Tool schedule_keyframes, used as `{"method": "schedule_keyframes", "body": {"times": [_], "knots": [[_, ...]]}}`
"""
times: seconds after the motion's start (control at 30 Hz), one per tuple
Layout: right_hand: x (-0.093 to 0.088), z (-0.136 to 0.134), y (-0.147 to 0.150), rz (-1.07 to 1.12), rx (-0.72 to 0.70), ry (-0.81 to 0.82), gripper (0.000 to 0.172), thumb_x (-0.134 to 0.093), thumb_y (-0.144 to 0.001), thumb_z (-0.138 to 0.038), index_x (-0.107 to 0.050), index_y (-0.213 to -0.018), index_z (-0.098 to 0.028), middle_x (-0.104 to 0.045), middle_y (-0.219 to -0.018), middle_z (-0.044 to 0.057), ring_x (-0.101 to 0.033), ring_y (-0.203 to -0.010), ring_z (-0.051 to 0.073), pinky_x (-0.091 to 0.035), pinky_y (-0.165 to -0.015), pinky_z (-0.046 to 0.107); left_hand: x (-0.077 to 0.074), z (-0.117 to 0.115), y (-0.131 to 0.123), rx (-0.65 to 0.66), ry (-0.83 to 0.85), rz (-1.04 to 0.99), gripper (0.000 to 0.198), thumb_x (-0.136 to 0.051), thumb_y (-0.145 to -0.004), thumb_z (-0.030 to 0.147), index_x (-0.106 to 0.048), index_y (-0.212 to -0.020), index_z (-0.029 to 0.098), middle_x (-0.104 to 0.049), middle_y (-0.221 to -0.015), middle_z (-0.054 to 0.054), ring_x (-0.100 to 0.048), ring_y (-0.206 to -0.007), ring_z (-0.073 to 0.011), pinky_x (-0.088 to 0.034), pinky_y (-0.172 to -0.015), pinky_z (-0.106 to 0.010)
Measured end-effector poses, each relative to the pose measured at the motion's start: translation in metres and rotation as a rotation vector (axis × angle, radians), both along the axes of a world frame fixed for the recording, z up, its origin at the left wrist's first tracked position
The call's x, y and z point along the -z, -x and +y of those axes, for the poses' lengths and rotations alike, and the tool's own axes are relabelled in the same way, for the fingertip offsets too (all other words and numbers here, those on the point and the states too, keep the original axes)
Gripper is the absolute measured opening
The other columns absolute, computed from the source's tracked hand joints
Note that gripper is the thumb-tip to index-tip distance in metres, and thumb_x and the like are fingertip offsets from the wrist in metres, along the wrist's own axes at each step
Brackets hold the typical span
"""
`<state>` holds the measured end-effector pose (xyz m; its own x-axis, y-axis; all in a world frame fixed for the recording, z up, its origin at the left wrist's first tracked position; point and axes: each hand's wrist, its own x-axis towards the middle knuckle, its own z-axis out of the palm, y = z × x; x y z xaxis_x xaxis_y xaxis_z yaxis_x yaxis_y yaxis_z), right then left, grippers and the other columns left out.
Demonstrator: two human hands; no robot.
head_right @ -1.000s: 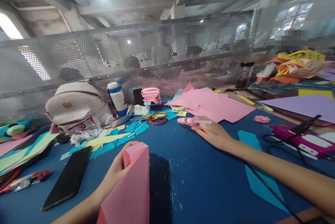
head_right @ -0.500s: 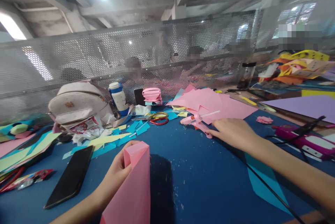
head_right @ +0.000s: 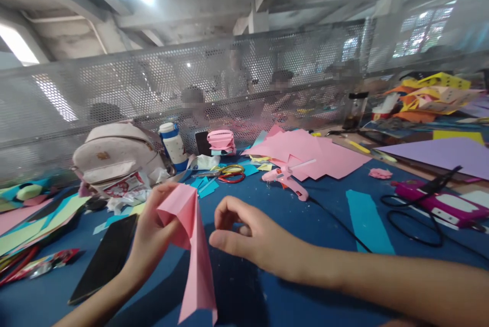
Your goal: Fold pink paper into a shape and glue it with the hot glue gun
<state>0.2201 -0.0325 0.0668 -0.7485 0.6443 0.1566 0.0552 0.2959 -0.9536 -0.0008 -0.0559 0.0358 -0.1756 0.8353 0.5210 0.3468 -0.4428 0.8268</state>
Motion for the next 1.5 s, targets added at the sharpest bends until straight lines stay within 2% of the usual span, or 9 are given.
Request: {"method": "schedule_keyframes", "body": {"times": [0.17, 0.4, 0.6, 0.73, 0.9, 1.03, 1.2, 1.3, 1.5], "knots": [[0.001, 0.008, 0.028, -0.031, -0.005, -0.075, 0.034, -0.063, -0.08, -0.047, -0.043, -0.076, -0.019, -0.04, -0.071, -0.005, -0.034, -0.063, 0.01, -0.031, -0.058, 0.022, -0.007, 0.005, 0.011, -0.097, -0.15, 0.081, 0.049, -0.058, -0.066, 0.006, -0.051, -0.111, 0.023, -0.06, -0.102, -0.002, -0.06, -0.092, -0.0178, -0.047, -0.076, -0.026], [0.0, 0.015, 0.044, -0.003, 0.024, -0.288, 0.012, -0.053, -0.085, -0.025, -0.048, -0.075, -0.019, -0.046, -0.069, -0.004, -0.041, -0.061, 0.01, -0.034, -0.054, 0.023, -0.004, 0.009, 0.02, -0.114, -0.292, 0.201, 0.042, -0.066, -0.074, 0.012, -0.048, -0.11, 0.023, -0.054, -0.109, -0.004, -0.056, -0.099, -0.0205, -0.046, -0.086, -0.033], [0.006, 0.038, 0.05, 0.13, 0.221, -0.322, 0.016, -0.062, -0.085, -0.035, -0.063, -0.084, -0.018, -0.064, -0.081, 0.001, -0.054, -0.067, 0.012, -0.042, -0.059, 0.024, 0.0, 0.015, 0.026, -0.229, -0.448, 0.353, 0.046, -0.073, -0.075, 0.017, -0.049, -0.113, 0.023, -0.052, -0.116, -0.007, -0.052, -0.113, -0.0247, -0.042, -0.098, -0.04], [0.008, 0.06, 0.048, 0.148, 0.31, -0.438, 0.012, -0.064, -0.084, -0.027, -0.071, -0.089, -0.019, -0.07, -0.088, 0.003, -0.06, -0.077, 0.014, -0.046, -0.068, 0.028, 0.003, 0.013, 0.025, -0.102, -0.358, 0.214, 0.062, -0.076, -0.075, 0.033, -0.044, -0.128, 0.024, -0.049, -0.125, -0.01, -0.054, -0.114, -0.0272, -0.043, -0.099, -0.044], [0.004, 0.065, 0.041, 0.195, 0.329, -0.529, 0.013, -0.063, -0.082, -0.017, -0.074, -0.087, -0.02, -0.071, -0.089, 0.003, -0.064, -0.085, 0.017, -0.048, -0.081, 0.033, 0.006, 0.011, 0.021, 0.11, -0.209, -0.042, 0.058, -0.057, -0.087, 0.056, -0.043, -0.133, 0.024, -0.053, -0.125, -0.012, -0.055, -0.114, -0.0278, -0.044, -0.097, -0.042], [0.0, 0.062, 0.036, 0.205, 0.336, -0.563, 0.015, -0.062, -0.083, -0.015, -0.074, -0.088, -0.021, -0.069, -0.088, 0.003, -0.063, -0.082, 0.015, -0.048, -0.078, 0.032, 0.017, 0.016, 0.024, 0.142, -0.163, -0.137, 0.06, -0.059, -0.082, 0.061, -0.05, -0.128, 0.023, -0.056, -0.121, -0.01, -0.055, -0.113, -0.026, -0.045, -0.093, -0.034], [0.0, 0.064, 0.03, 0.215, 0.327, -0.583, 0.012, -0.064, -0.083, -0.016, -0.074, -0.087, -0.021, -0.07, -0.088, 0.001, -0.063, -0.082, 0.014, -0.048, -0.08, 0.031, 0.03, 0.025, 0.035, 0.312, 0.042, -0.213, 0.073, -0.061, -0.073, 0.071, -0.06, -0.123, 0.018, -0.06, -0.128, -0.014, -0.051, -0.123, -0.0326, -0.038, -0.104, -0.041], [0.0, 0.064, 0.031, 0.215, 0.325, -0.572, 0.011, -0.065, -0.082, -0.015, -0.074, -0.085, -0.021, -0.07, -0.086, 0.001, -0.063, -0.081, 0.014, -0.049, -0.079, 0.03, 0.035, 0.028, 0.036, 0.334, 0.131, -0.278, 0.07, -0.07, -0.068, 0.067, -0.067, -0.117, 0.018, -0.066, -0.121, -0.014, -0.056, -0.118, -0.0331, -0.042, -0.101, -0.039], [-0.001, 0.062, 0.032, 0.209, 0.332, -0.593, 0.011, -0.066, -0.081, -0.014, -0.074, -0.083, -0.021, -0.069, -0.084, 0.002, -0.061, -0.076, 0.013, -0.049, -0.076, 0.029, 0.041, 0.028, 0.031, 0.428, 0.155, -0.434, 0.051, -0.074, -0.076, 0.049, -0.068, -0.119, 0.021, -0.071, -0.115, -0.011, -0.064, -0.107, -0.0282, -0.049, -0.09, -0.033]]}}
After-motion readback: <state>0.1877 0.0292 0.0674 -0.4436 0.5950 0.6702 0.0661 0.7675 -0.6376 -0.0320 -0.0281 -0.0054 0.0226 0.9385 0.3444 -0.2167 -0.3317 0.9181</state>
